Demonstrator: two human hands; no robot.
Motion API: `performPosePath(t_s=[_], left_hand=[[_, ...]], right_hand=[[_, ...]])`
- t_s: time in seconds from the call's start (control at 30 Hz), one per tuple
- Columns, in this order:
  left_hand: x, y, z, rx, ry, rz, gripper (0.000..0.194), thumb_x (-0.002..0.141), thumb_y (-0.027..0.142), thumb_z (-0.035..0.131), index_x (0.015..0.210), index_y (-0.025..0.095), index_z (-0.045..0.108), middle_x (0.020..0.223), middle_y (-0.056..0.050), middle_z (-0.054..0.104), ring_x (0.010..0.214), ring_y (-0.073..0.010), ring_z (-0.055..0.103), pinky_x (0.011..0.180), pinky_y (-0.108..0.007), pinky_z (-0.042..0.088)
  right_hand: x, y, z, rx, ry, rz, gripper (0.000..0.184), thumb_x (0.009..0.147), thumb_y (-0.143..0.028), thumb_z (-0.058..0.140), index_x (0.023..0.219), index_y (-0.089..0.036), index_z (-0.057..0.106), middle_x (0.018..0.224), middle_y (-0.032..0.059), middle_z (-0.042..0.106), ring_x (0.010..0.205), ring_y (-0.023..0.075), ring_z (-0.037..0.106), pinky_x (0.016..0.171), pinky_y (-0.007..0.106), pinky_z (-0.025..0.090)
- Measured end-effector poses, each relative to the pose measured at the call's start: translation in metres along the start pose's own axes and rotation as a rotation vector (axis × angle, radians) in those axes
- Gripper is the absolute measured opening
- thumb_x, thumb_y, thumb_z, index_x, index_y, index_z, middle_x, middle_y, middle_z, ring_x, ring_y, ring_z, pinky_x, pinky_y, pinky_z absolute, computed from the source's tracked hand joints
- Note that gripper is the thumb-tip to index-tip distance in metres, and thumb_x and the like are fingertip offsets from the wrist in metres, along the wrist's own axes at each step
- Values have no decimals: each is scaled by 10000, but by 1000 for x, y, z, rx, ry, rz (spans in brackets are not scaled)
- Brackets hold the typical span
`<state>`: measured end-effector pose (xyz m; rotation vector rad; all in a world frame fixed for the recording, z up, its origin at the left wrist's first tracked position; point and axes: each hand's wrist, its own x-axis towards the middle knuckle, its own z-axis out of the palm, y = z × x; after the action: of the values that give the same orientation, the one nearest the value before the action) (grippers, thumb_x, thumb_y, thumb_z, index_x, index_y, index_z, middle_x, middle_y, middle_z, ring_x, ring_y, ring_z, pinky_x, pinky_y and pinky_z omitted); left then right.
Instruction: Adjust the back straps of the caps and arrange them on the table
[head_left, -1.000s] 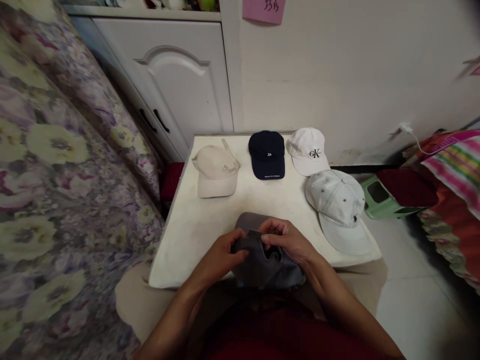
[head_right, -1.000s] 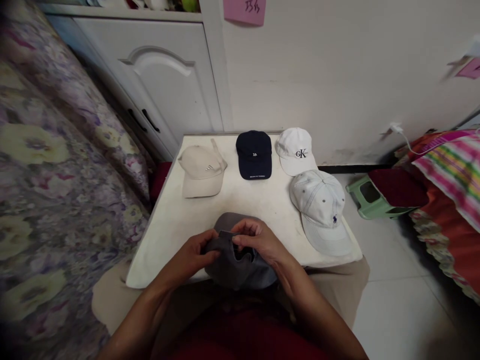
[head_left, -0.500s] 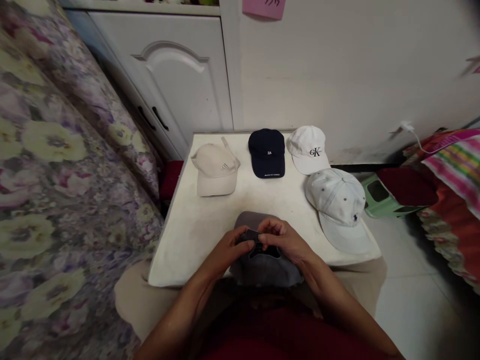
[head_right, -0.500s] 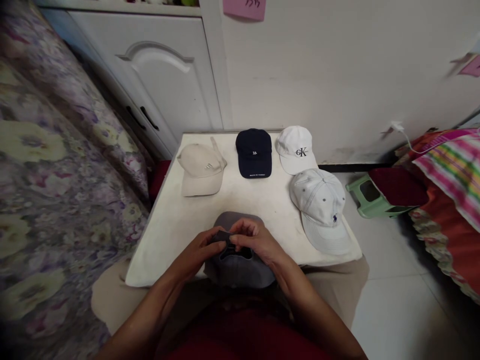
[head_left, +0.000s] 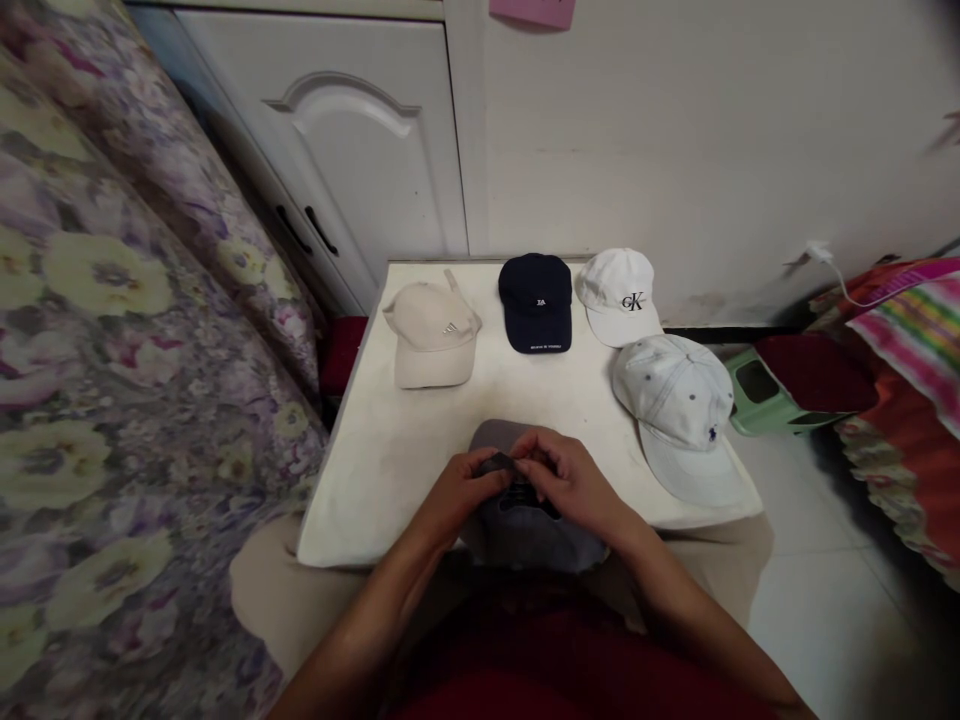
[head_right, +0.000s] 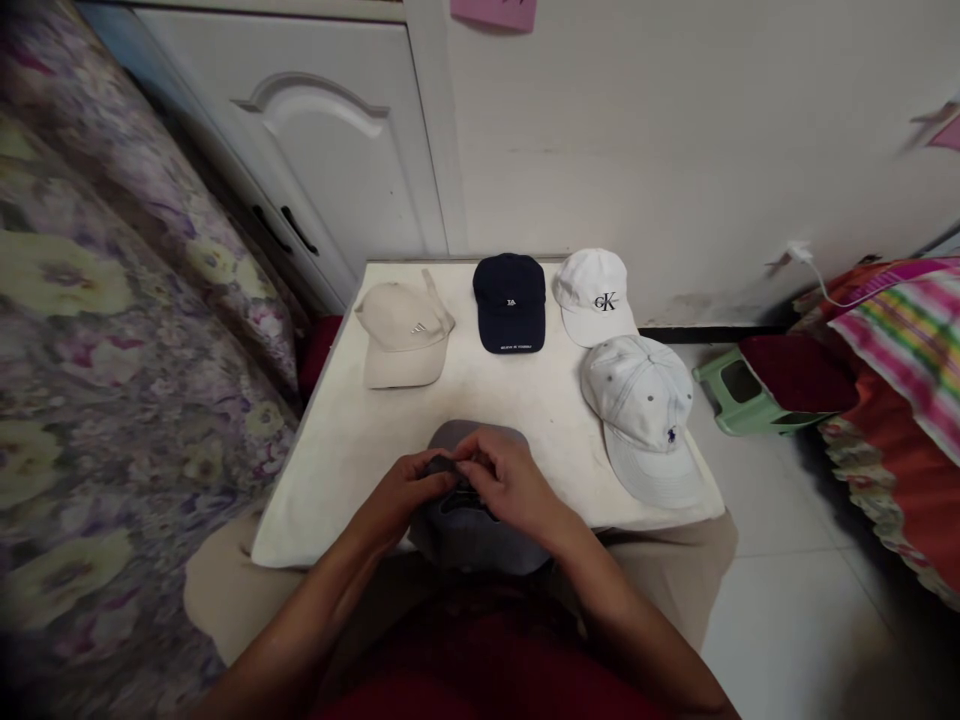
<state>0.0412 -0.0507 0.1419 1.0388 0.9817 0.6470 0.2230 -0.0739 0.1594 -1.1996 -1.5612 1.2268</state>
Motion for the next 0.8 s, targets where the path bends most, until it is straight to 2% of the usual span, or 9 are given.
performPosePath(t_s=[0.13,0.23,0.5,0.8], left_hand=[[0,-1,0,-20,48,-28,196,674,308,771,785,165,696,748,-8,668,702,-167,580,669,-274,424],[1,-2,-1,-38,63,-54,202,661,301,781,792,176,692,741,1,676,684,-164,591,652,-271,424],[0,3,-3,-171,-5,-121,231,611,271,811,783,154,709,731,-15,715,697,-158,621,685,-265,428],[2,2,-2,-227,-5,-112,190,612,225,817,751,160,705,703,15,678,656,-124,582,646,-242,403]], right_hand=[[3,7,-1,282,-31,108,216,853,-421,666,867,-216,596,706,-32,579,581,119,543,572,263,479],[5,11,-2,362,-19,129,305,807,-487,715,806,-206,596,694,-32,561,581,111,525,578,258,497],[7,12,0,373,12,80,266,790,-401,738,742,-205,565,721,-19,554,624,125,530,601,265,451],[8,15,-1,282,-27,31,208,822,-348,701,754,-208,564,787,8,590,680,144,531,636,280,421]])
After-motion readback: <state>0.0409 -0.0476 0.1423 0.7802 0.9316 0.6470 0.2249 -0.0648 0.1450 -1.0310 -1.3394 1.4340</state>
